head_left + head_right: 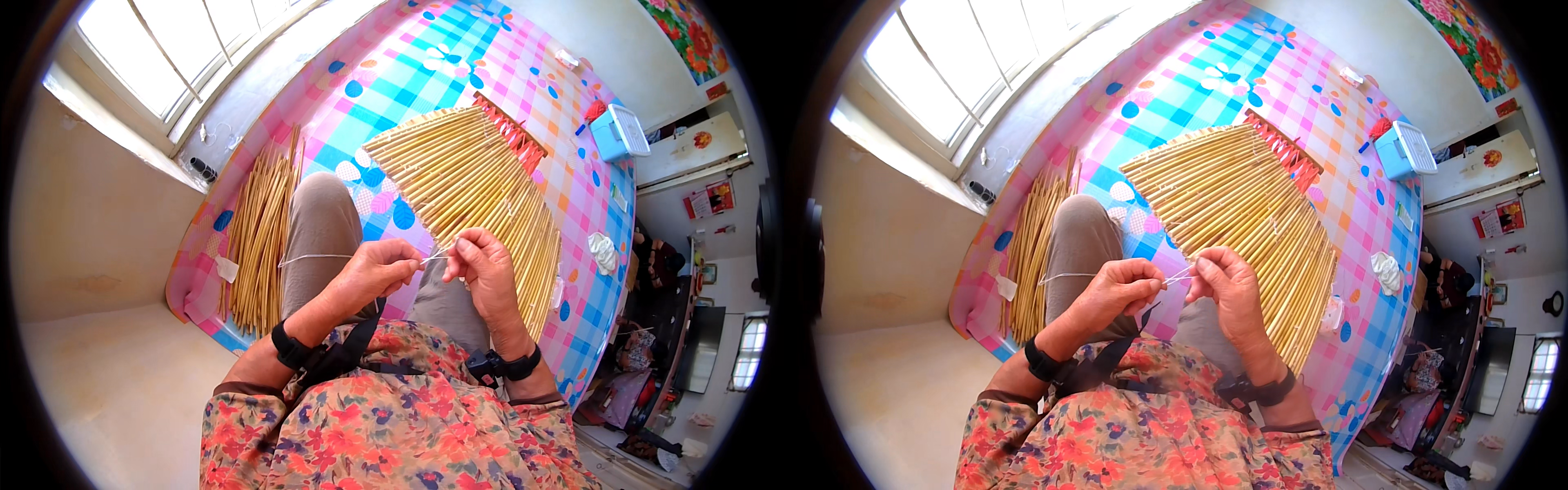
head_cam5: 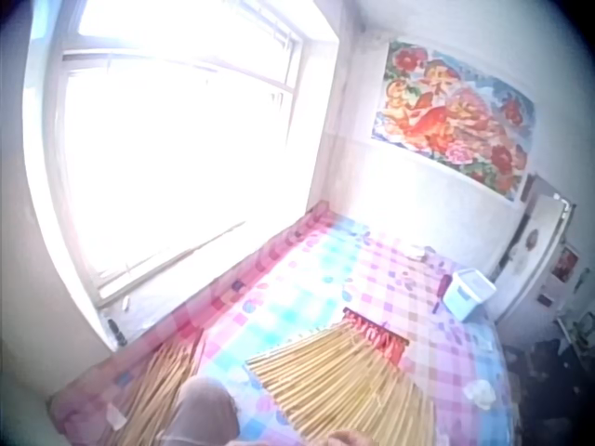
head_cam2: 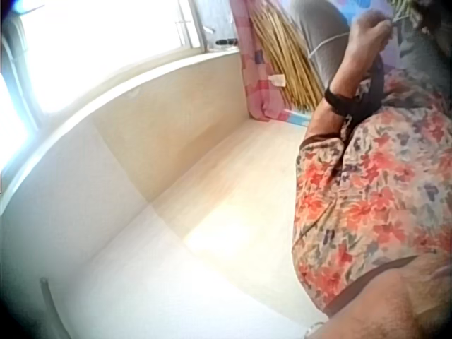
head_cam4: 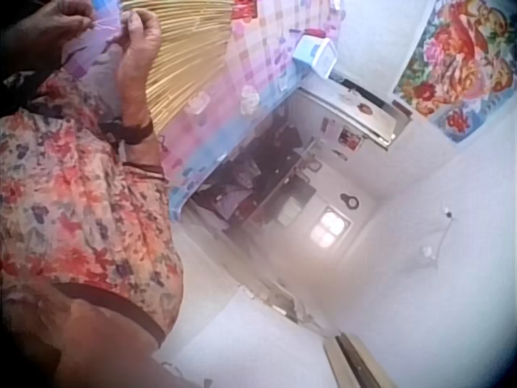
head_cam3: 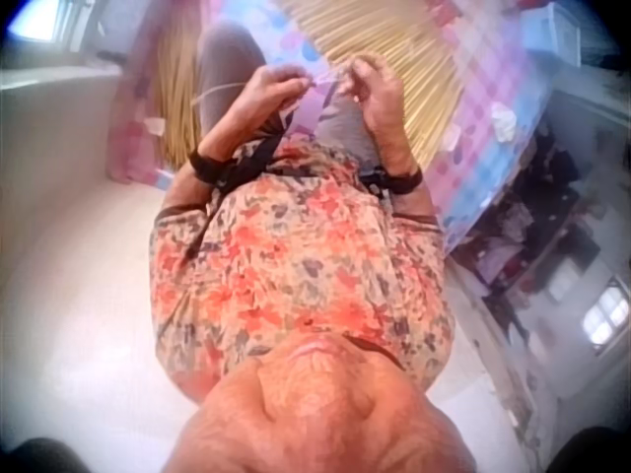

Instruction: The person weaves together thin wooden reeds using white thread, passing the thread through a needle and pulling it tight to secure the reeds into a mat.

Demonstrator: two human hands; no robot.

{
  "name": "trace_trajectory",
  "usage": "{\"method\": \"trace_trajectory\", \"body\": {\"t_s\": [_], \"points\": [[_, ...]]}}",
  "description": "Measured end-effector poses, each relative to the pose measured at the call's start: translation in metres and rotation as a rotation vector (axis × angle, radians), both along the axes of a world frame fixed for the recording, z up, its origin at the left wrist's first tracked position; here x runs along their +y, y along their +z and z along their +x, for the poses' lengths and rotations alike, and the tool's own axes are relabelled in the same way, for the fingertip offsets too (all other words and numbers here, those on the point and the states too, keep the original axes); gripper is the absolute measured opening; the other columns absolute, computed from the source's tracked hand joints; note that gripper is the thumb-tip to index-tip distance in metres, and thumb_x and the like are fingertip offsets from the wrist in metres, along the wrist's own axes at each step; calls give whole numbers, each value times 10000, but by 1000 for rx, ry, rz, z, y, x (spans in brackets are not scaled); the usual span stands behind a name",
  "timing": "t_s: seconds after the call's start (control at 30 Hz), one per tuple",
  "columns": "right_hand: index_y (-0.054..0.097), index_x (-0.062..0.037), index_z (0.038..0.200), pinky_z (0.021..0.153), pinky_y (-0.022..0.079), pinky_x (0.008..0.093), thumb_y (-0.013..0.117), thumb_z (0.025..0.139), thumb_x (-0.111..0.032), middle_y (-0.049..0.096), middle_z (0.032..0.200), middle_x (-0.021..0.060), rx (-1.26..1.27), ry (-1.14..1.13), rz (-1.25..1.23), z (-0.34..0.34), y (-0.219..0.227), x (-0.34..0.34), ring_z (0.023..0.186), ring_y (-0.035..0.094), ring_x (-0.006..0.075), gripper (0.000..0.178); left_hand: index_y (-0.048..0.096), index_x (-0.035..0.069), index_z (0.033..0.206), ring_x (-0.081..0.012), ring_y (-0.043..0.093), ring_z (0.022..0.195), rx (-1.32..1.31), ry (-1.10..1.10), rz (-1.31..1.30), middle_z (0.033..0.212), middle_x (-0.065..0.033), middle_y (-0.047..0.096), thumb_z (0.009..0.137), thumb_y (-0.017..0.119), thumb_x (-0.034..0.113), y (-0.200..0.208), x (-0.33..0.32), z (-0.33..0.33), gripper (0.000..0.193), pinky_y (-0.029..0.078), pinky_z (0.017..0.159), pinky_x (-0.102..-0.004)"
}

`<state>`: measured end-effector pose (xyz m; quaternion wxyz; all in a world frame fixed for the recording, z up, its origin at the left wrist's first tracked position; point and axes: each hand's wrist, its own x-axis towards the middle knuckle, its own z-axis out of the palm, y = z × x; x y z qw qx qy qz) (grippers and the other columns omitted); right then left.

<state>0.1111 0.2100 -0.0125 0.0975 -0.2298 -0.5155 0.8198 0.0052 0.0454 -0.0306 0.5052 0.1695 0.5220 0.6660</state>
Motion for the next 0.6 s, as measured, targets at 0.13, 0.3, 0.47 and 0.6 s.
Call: {"method": "trace_trajectory", "body": {"t_s": [0.13,0.3,0.47,0.6], "points": [[543,-22,977,543,507,295,521,893,-85,588,790,66,134,-164,-198,1,-8,12,586,544,127,107,598,8,910,-10,372,499,16,22,0,647,41,489,885,563,94,0,-1,-1,96,287,438,-158],[542,-31,993,541,489,269,522,901,-102,590,830,68,177,-244,-49,3,-12,21,595,536,114,118,601,14,890,-2,376,524,27,20,-11,664,53,490,879,581,103,2,-2,-1,93,291,453,-154],[531,-15,1100,579,469,227,550,888,-108,601,882,60,92,17,410,2,12,0,624,526,73,233,619,1,885,-3,463,653,214,1,-6,737,52,542,861,609,84,-4,0,0,87,382,559,-158],[565,-6,1099,603,458,198,585,869,-98,595,840,34,-79,398,460,7,10,-17,659,538,56,249,620,-19,856,-21,444,674,264,27,45,720,41,533,856,601,77,9,0,5,99,384,563,-191]]}}
